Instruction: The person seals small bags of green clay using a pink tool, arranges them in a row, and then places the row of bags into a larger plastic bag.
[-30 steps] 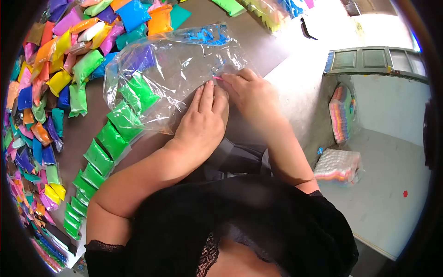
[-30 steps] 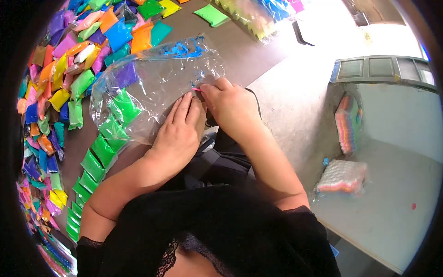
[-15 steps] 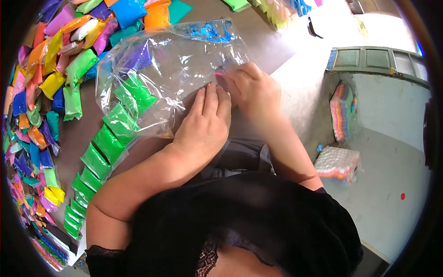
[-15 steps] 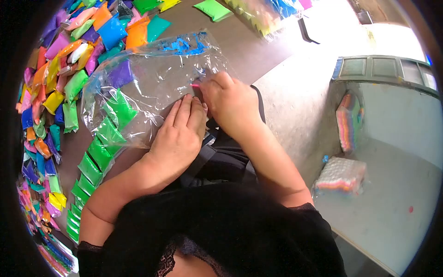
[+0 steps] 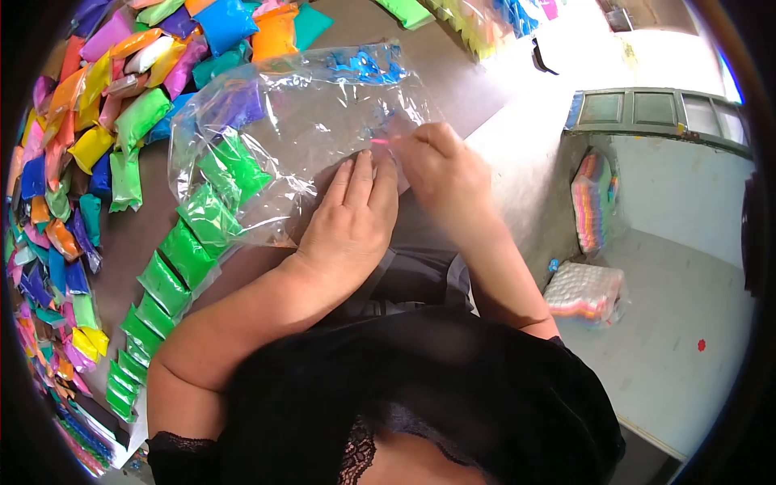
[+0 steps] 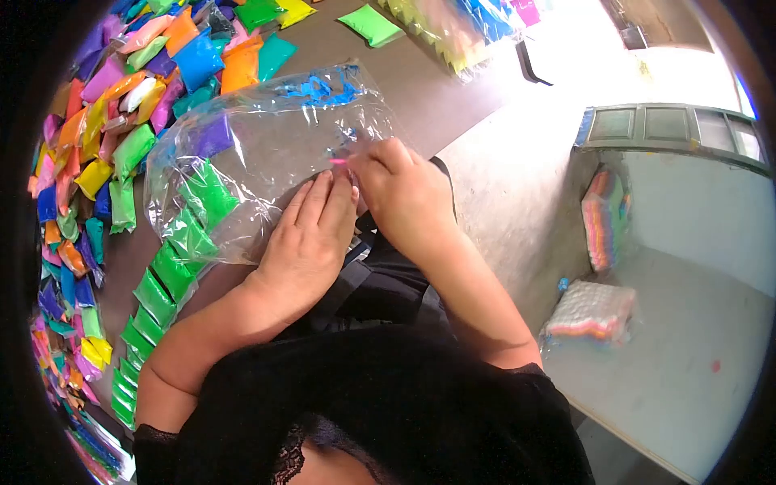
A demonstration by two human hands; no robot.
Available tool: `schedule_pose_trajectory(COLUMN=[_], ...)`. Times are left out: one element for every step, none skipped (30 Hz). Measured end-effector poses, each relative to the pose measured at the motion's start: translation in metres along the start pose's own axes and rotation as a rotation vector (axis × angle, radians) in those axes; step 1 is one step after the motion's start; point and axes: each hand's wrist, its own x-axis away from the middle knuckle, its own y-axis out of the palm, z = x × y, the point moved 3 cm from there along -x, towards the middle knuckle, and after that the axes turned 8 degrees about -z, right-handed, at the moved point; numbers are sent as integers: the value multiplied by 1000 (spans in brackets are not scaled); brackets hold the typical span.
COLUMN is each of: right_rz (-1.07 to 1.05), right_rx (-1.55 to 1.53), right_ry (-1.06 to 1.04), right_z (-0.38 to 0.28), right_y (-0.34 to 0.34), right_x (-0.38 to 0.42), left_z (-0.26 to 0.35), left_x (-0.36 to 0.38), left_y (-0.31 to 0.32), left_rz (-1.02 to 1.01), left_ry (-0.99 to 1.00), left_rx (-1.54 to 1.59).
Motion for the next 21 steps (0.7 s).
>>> schedule_pose_trajectory(right_rz=[-15,-30,-27,-12,1,2,-7,-23,-22,-24,-20,-13,-48,-46,-69,-96,-102,-98,-91,-88,-99], right_rx=[-17,-35,-36,12,61,63,53,36,34,32,41,49,51,52,38,23,24,47,68,67,78], right_ry=[5,13,10,9,8,5,-31,-60,-31,-32,-2,32,29,29,-13,-56,-58,-12,35,38,7], right_z=[-2,-3,-2,1,2,0,-4,-6,-5,-3,0,1,0,-1,-5,-7,-6,-2,0,0,-2], right_y=[2,4,7,10,11,10,7,6,8,9,9,9,7,5,4,4,6,9,11,9,7], right_x=[1,3,2,-1,-3,0,0,2,2,-2,-6,-9,-9,-7,-3,-1,-2,-5,-6,-6,-6], left_z=[0,1,1,1,1,1,-1,0,1,1,0,0,-1,-1,-2,-1,0,0,0,-1,-2], left_x=[0,1,1,0,0,2,1,2,2,1,0,1,1,1,1,1,2,1,0,-1,-1], left_y=[-1,-2,-2,-2,-2,-3,-3,-2,-2,-2,-3,-3,-3,-2,-2,-1,0,0,-2,-4,-4], left_rz=[-17,-35,-35,-51,-67,-63,-57,-62,-62,-53,-44,-48,-39,-27,-24,-29,-34,-35,-42,-48,-46], left_ry=[9,21,19,25,32,29,37,48,44,40,38,41,46,50,50,49,47,44,46,50,52], left_rx=[-9,-18,-21,-24,-25,-25,-31,-32,-28,-25,-25,-27,-28,-28,-27,-17,-7,-5,-7,-12,-17])
